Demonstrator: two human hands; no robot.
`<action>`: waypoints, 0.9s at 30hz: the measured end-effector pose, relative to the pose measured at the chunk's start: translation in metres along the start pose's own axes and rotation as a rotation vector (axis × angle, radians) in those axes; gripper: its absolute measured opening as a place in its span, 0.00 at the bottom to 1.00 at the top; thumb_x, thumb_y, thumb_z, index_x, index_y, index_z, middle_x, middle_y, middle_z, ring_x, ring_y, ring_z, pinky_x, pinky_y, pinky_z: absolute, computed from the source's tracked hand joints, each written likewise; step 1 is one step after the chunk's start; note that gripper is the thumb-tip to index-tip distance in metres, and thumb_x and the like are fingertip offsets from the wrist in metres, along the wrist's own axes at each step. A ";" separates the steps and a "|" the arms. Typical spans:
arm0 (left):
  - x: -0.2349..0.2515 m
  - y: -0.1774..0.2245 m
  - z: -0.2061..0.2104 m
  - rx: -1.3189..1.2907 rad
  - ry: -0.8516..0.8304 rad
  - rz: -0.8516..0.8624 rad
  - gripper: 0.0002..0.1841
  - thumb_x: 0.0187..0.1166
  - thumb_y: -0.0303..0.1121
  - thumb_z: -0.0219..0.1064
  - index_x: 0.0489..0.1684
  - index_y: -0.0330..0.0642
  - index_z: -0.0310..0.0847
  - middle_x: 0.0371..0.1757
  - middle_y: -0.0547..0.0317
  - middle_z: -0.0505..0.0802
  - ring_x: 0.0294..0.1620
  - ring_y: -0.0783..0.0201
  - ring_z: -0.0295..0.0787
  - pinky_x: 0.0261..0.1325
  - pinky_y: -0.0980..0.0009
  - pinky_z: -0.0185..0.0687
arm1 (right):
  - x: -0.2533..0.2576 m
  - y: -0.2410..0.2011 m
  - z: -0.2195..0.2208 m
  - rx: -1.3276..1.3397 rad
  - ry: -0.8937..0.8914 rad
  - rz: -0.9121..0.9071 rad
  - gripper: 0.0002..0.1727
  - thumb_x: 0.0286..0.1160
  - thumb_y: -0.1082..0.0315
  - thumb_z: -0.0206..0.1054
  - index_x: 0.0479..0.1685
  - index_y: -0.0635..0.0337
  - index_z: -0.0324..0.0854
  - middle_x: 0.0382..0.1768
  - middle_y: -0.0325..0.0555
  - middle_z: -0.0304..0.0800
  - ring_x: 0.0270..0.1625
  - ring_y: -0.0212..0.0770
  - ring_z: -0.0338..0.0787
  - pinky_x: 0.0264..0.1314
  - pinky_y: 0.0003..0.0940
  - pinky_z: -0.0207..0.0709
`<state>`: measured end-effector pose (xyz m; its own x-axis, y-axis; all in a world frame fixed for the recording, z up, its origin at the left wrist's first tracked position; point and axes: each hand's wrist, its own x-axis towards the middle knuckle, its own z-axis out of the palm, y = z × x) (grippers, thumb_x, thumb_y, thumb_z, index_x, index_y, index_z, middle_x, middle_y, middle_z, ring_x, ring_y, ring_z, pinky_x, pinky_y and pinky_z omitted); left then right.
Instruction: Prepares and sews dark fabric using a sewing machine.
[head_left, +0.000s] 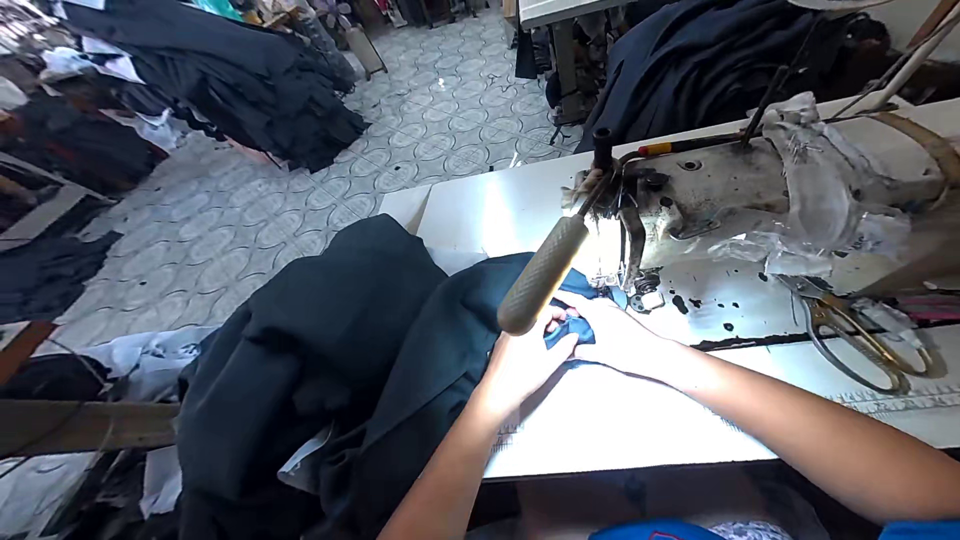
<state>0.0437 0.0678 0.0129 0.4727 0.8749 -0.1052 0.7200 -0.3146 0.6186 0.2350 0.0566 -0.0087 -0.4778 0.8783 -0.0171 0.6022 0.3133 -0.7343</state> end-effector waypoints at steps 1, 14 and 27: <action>0.002 -0.002 -0.001 -0.052 -0.004 0.007 0.19 0.82 0.42 0.66 0.61 0.36 0.86 0.54 0.46 0.94 0.59 0.55 0.89 0.67 0.54 0.79 | -0.004 -0.002 -0.001 0.002 0.011 0.007 0.49 0.74 0.60 0.74 0.94 0.59 0.50 0.69 0.62 0.84 0.74 0.61 0.80 0.86 0.53 0.58; -0.013 0.001 0.004 -0.565 0.161 0.092 0.19 0.67 0.26 0.76 0.56 0.33 0.81 0.39 0.67 0.90 0.38 0.84 0.84 0.44 0.86 0.81 | -0.022 0.015 0.010 0.048 0.335 -0.298 0.14 0.77 0.66 0.67 0.54 0.63 0.91 0.53 0.53 0.95 0.64 0.49 0.89 0.81 0.49 0.65; -0.012 0.005 0.002 -0.296 0.039 0.195 0.16 0.79 0.37 0.69 0.25 0.33 0.88 0.31 0.61 0.85 0.36 0.76 0.78 0.45 0.79 0.73 | -0.035 0.021 0.011 -0.172 0.496 -0.429 0.16 0.75 0.70 0.62 0.53 0.61 0.93 0.54 0.52 0.97 0.62 0.51 0.94 0.72 0.53 0.76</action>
<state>0.0423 0.0547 0.0159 0.5627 0.8242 0.0632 0.4373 -0.3618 0.8233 0.2576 0.0289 -0.0309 -0.3715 0.7124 0.5954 0.5381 0.6878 -0.4873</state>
